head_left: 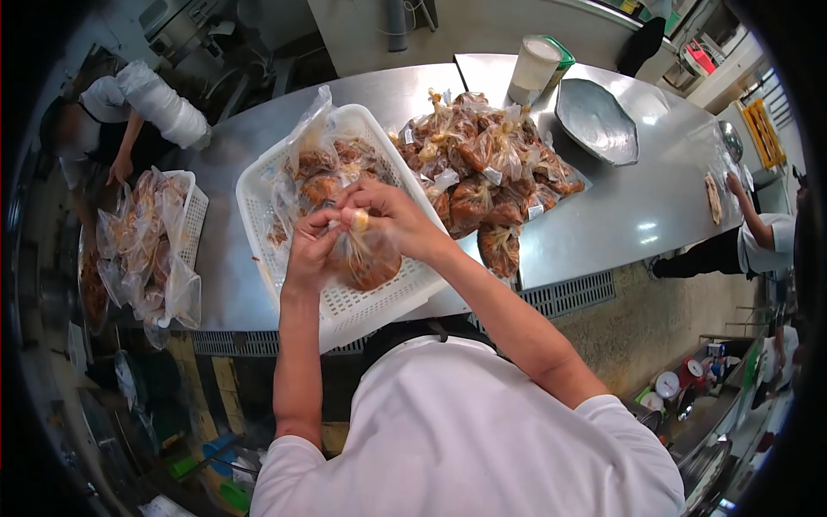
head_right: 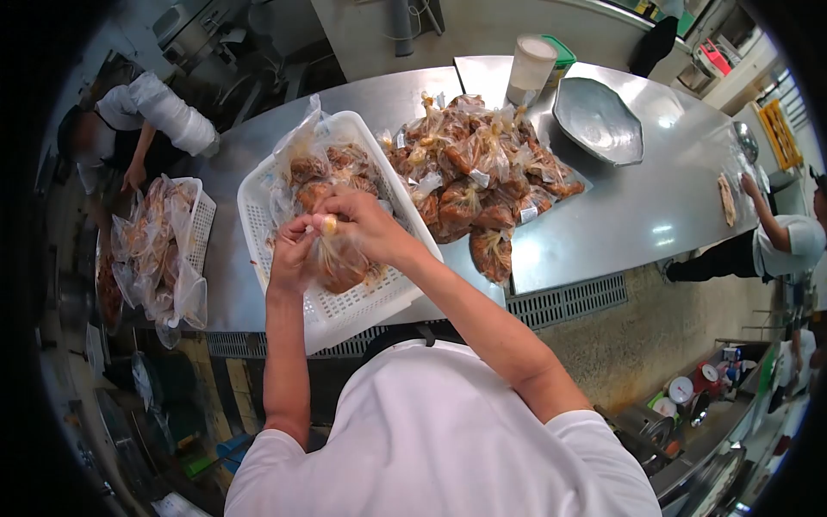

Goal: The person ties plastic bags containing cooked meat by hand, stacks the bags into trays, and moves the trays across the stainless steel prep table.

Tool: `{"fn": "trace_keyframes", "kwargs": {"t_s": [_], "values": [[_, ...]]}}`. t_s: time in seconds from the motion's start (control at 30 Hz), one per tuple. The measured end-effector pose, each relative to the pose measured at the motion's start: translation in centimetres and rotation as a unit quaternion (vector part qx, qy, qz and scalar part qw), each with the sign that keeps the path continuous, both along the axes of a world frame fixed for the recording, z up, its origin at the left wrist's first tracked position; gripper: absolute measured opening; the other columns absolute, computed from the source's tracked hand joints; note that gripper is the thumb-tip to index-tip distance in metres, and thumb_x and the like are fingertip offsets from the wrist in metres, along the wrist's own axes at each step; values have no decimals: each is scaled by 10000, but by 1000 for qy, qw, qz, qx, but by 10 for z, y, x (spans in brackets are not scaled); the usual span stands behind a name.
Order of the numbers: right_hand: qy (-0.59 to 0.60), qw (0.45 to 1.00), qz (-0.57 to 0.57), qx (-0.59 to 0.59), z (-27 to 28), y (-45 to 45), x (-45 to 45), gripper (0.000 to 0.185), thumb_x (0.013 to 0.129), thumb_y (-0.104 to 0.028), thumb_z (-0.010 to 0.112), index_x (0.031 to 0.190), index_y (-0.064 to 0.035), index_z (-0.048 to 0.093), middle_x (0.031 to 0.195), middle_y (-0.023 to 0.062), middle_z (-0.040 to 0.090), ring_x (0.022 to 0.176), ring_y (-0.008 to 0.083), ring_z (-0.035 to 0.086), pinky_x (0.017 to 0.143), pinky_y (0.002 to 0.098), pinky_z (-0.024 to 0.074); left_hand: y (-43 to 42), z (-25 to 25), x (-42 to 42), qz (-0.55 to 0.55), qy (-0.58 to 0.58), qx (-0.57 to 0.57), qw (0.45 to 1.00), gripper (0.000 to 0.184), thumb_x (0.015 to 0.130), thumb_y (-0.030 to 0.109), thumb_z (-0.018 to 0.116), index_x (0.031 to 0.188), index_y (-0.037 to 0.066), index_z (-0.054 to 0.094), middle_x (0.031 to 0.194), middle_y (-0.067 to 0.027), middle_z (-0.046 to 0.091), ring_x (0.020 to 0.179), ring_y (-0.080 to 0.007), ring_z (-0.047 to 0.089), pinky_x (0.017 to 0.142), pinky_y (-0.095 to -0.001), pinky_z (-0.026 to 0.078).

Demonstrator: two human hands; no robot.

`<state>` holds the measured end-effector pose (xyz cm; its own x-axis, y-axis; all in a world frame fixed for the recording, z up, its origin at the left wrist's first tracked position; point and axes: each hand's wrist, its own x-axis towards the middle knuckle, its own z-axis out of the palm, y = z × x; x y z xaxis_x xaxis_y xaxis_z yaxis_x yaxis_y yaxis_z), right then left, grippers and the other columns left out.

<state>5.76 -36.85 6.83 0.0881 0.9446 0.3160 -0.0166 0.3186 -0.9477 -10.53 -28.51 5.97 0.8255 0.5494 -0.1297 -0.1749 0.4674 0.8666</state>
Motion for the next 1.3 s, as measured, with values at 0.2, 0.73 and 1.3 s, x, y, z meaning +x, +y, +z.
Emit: {"fn": "trace_keyframes", "kwargs": {"t_s": [0.2,0.73,1.3], "values": [[-123,952,-231,-159,7,-16,-16,140,894,-89,647,960,26,690,886,236,687,823,391,683,719,431,510,-26,16,9,160,136,375,903,609,761,21,777,1316,64,530,942,-50,661,851,-142,645,808,-287,513],[137,978,-30,-152,-24,-31,7,152,935,-121,706,981,24,700,823,-4,606,759,81,556,691,250,466,-26,-5,21,255,74,330,906,312,738,-60,706,1027,30,632,880,-91,675,831,-202,675,771,-309,517],[-168,935,-313,8,-12,-64,36,169,757,-35,753,866,-29,624,738,98,622,671,241,644,581,317,491,-69,39,52,125,-9,575,809,124,818,25,762,892,10,662,802,-109,654,712,-231,646,671,-327,520]]}}
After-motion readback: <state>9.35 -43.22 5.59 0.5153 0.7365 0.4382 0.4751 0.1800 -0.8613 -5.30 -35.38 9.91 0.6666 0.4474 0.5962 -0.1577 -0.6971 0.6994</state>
